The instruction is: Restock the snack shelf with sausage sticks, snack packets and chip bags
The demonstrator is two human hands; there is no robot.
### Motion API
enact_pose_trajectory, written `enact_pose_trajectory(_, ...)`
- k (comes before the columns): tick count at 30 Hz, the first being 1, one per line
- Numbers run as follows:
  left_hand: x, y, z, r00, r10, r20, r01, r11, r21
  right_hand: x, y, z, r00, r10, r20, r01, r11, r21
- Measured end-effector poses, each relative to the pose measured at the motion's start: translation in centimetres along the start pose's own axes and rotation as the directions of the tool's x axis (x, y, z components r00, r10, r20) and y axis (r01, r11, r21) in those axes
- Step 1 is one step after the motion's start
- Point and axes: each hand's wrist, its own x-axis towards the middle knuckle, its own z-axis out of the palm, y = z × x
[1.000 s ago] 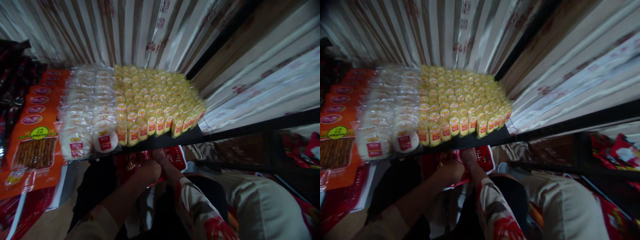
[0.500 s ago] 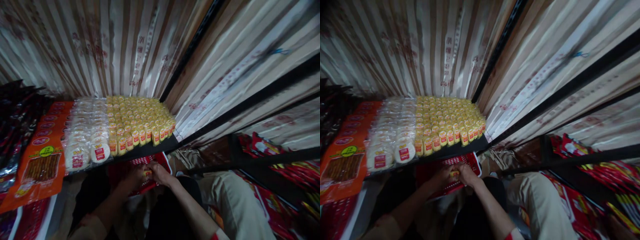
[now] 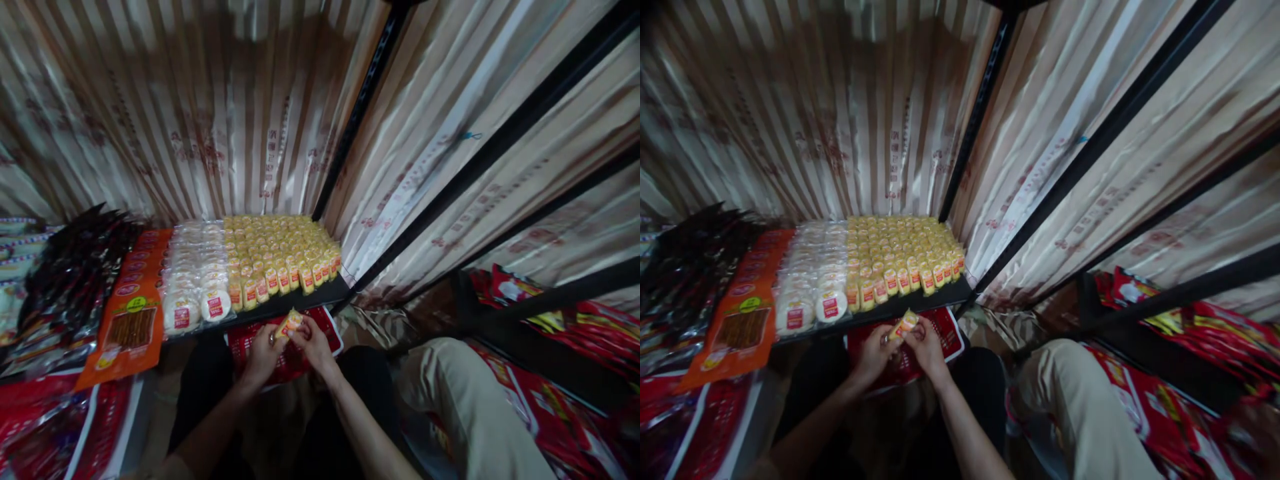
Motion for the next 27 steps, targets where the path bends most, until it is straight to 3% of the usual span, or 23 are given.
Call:
enact_pose_trajectory(4,-0.1,0.9,-0.2,0.998,-0.038,0.042,0.041,0.996,-0.083,-0.8,-0.3,1.1,0.999,0.039,-0.025,-0.035,0.993,0.115)
enact_pose_trajectory(8,0.1,2.3,-1.5,0.989,-0.012,0.148,0.000,0.997,0.079,-1.2,-1.9,0.3,0.998,0.058,0.036,-0.063,0.988,0.144)
enact_pose_trajectory(11,0.7,3.5,-2.4,0.995,0.047,0.084,-0.060,0.984,0.168,-1.3,-3.2,-0.5,0.988,0.026,0.152,-0.045,0.992,0.122)
enact_pose_trajectory(16,1.9,5.0,-2.3,0.993,0.102,0.064,-0.107,0.991,0.074,-1.1,-3.5,-0.9,0.970,-0.025,0.241,0.008,0.997,0.073)
enact_pose_trajectory(20,3.0,6.2,-1.9,0.995,0.097,-0.034,-0.091,0.984,0.152,0.1,-2.7,-1.0,0.988,-0.140,0.060,0.145,0.986,-0.088)
enact_pose_trajectory(23,4.3,7.2,-1.9,0.986,0.117,-0.118,-0.087,0.968,0.234,1.5,-2.5,-1.4,0.947,-0.312,-0.081,0.271,0.907,-0.322)
enact_pose_trajectory(27,6.6,8.6,-1.9,0.975,0.149,-0.162,-0.102,0.958,0.270,3.7,-2.5,-2.2,0.894,-0.438,-0.092,0.345,0.805,-0.482)
